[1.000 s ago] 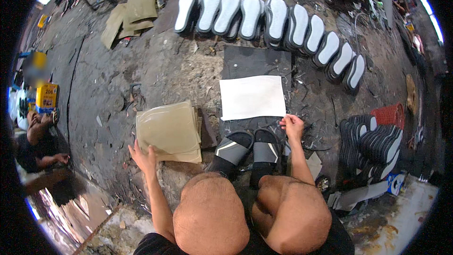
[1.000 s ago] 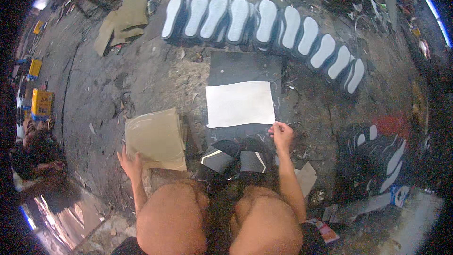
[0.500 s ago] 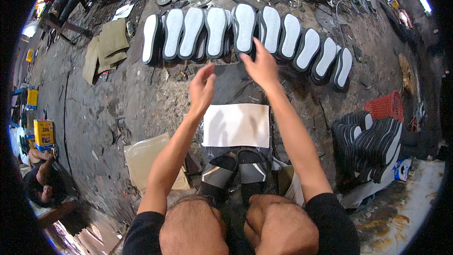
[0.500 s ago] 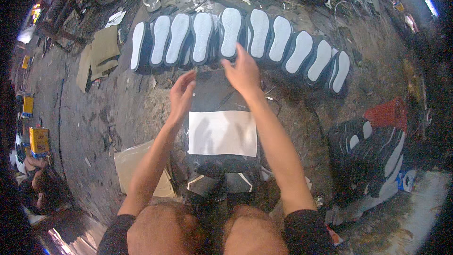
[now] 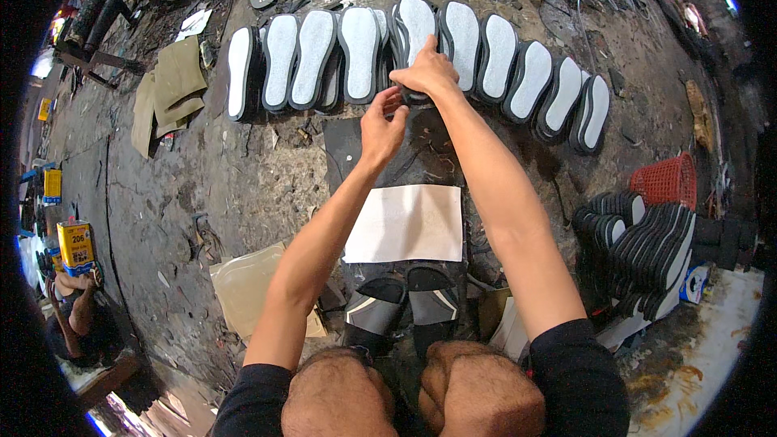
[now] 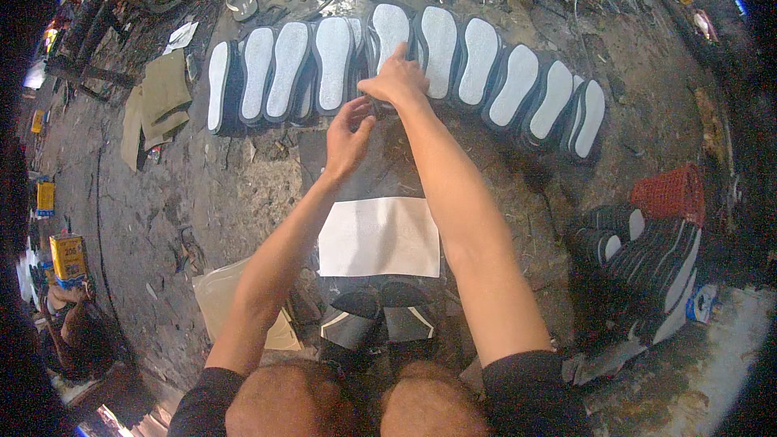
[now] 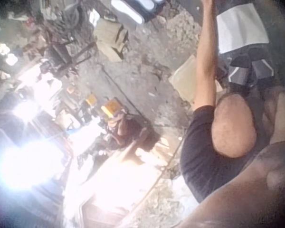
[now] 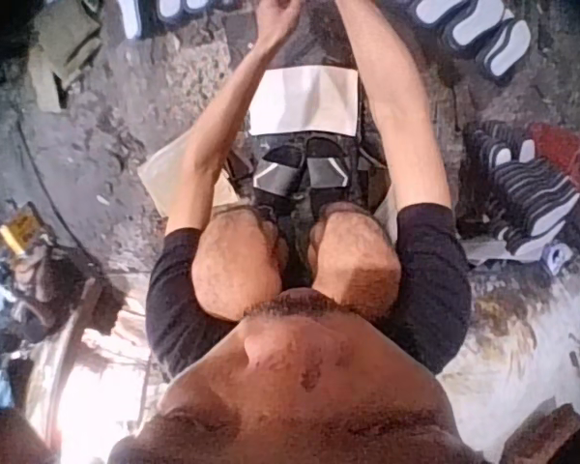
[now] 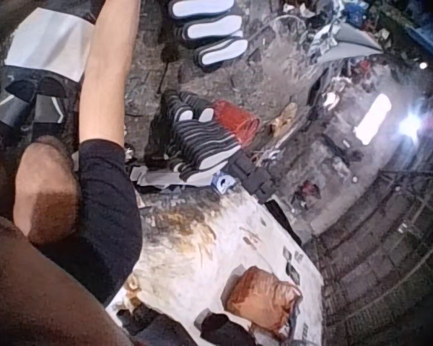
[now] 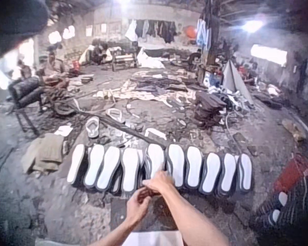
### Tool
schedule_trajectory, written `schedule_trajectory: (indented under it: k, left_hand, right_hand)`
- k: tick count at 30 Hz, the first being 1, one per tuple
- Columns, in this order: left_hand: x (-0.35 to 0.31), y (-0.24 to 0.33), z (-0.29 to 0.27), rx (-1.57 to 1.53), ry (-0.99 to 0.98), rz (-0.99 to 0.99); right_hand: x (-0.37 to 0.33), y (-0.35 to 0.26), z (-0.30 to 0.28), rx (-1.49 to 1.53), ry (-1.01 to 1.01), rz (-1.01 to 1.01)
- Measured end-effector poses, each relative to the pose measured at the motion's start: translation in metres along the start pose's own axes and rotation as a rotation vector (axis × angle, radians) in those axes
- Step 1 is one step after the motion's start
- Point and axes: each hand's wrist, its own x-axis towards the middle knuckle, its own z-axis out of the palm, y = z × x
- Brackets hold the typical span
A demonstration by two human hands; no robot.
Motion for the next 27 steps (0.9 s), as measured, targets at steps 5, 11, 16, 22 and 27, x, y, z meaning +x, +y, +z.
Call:
schedule_trajectory:
  k: [5, 11, 16, 22, 27]
  left_hand:
    - [0.012, 0.006, 0.013, 0.202, -0.114, 0.064]
    - [0.005, 0.021, -0.012, -0.486, 0.028, -0.229]
    - [-0.057, 0.064, -0.061, -0.776, -0.011, -0.288]
    - [-0.210, 0.051, -0.127, -0.348, -0.118, -0.562]
    - [-0.271, 0.030, -0.133, -0.327, 0.102, -0.610]
  right_hand:
    - [0.025, 0.009, -0.013, 0.195, 0.062, -0.047]
    - [-0.023, 0.015, -0.044, 0.772, 0.202, -0.297]
    - [-0.182, 0.042, 0.018, 0.329, 0.266, -0.639]
    - [-0.321, 0.083, 0.067, 0.540, -0.203, -0.433]
    - [-0.357, 0.091, 0.086, 0.507, -0.366, -0.326]
